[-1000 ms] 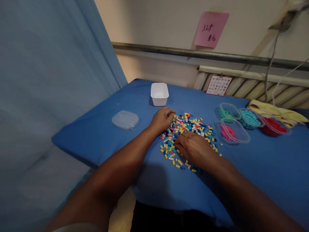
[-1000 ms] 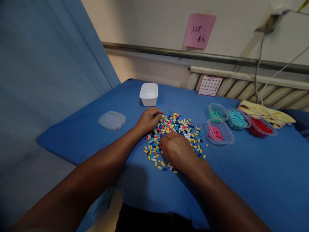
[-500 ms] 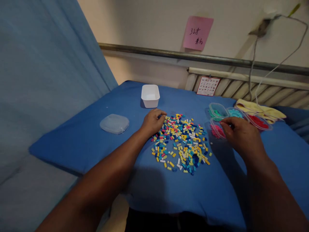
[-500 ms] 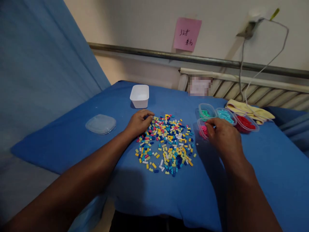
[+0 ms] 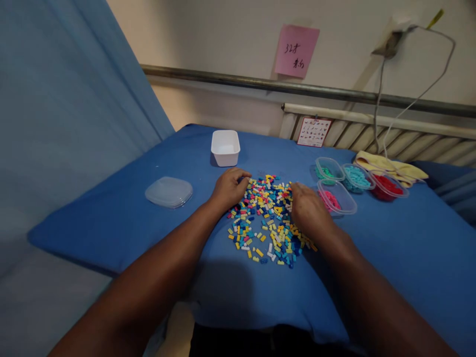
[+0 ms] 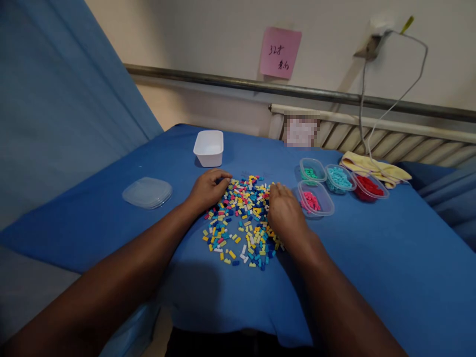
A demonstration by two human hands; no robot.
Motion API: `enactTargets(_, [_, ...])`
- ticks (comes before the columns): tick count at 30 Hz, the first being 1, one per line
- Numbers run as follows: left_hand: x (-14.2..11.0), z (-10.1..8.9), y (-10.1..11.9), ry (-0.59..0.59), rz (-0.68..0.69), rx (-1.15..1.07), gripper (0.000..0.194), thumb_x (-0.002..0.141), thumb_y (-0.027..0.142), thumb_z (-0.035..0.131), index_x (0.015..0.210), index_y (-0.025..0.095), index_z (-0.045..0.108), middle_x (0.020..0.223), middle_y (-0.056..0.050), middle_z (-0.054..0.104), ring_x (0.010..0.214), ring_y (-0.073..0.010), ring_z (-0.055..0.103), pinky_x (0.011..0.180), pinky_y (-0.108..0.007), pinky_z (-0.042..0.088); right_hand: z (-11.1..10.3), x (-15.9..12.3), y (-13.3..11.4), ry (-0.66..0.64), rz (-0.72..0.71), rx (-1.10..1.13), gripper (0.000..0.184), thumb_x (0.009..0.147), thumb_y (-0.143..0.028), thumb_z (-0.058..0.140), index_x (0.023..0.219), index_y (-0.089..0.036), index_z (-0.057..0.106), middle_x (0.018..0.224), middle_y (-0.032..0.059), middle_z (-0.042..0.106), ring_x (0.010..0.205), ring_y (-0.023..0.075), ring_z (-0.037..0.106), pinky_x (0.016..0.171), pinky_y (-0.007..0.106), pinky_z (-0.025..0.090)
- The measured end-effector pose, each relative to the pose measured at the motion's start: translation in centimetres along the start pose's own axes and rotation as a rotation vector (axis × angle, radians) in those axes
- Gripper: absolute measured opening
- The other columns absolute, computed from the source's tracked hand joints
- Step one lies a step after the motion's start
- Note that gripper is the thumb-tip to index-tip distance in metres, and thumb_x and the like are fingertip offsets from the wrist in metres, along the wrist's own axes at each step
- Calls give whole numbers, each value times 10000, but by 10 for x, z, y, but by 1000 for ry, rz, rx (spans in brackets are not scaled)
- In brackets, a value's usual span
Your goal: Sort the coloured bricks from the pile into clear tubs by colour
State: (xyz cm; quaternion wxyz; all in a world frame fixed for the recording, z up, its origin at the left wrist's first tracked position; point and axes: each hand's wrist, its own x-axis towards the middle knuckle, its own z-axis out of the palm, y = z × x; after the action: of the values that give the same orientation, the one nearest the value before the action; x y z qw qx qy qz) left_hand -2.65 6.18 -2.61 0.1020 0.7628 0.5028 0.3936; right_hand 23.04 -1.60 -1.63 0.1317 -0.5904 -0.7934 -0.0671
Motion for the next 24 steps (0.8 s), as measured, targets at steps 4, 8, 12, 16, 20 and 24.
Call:
enactTargets(4, [0, 1, -1, -1, -8, -7, 216, 915, 219, 594, 989, 239, 796, 1076, -38, 795, 1074, -223, 718, 1045, -376, 549, -1, 6, 5, -147, 21, -27, 410, 879, 9, 471, 1197, -62, 722, 1172, 234, 768, 1100, 317, 728, 955, 376, 531])
enactTargets(8, [-1, 1, 0, -1, 1, -14, 210, 927, 223, 592, 988, 232, 793, 1068, -43, 791, 1068, -224, 711, 1047, -390, 544, -6, 6, 12, -153, 19, 11, 446, 869, 5, 464, 1177, -138, 753, 1116, 174, 785, 994, 296, 740, 843, 352, 532])
enactTargets(12, [-1, 0, 1, -1, -2, -15, 203, 930, 220, 594, 982, 225, 790, 1061, -45, 787, 1071, -226, 704, 1042, -396, 541, -1, 5, 15, -85, 28, 71, 549, 875, 20, 439, 1317, -155, 714, 1185, 163, 779, 1047, 292, 736, 889, 358, 533])
enactTargets(16, [-1, 0, 2, 2, -6, -12, 198, 930, 216, 599, 986, 223, 789, 1057, -42, 781, 1079, -227, 701, 1041, -390, 537, 6, 4, 15, 30, -5, 242, 511, 910, -32, 464, 1363, -122, 683, 1246, 171, 760, 1122, 301, 718, 981, 392, 538])
enactTargets(20, [-2, 1, 2, 20, 9, -25, 186, 926, 201, 609, 978, 214, 787, 1043, -44, 782, 1067, -224, 707, 1029, -379, 539, 3, -2, 11, 149, -104, 419, 506, 889, -102, 539, 1379, -137, 657, 1183, 141, 757, 1087, 290, 708, 1000, 427, 544])
enactTargets(24, [-3, 2, 2, 30, 29, -25, 181, 925, 192, 615, 981, 204, 787, 1043, -48, 786, 1057, -222, 711, 1018, -377, 540, -3, -10, 4, 172, -125, 543, 523, 892, -121, 539, 1402, -202, 623, 1111, 89, 747, 1029, 267, 707, 945, 434, 558])
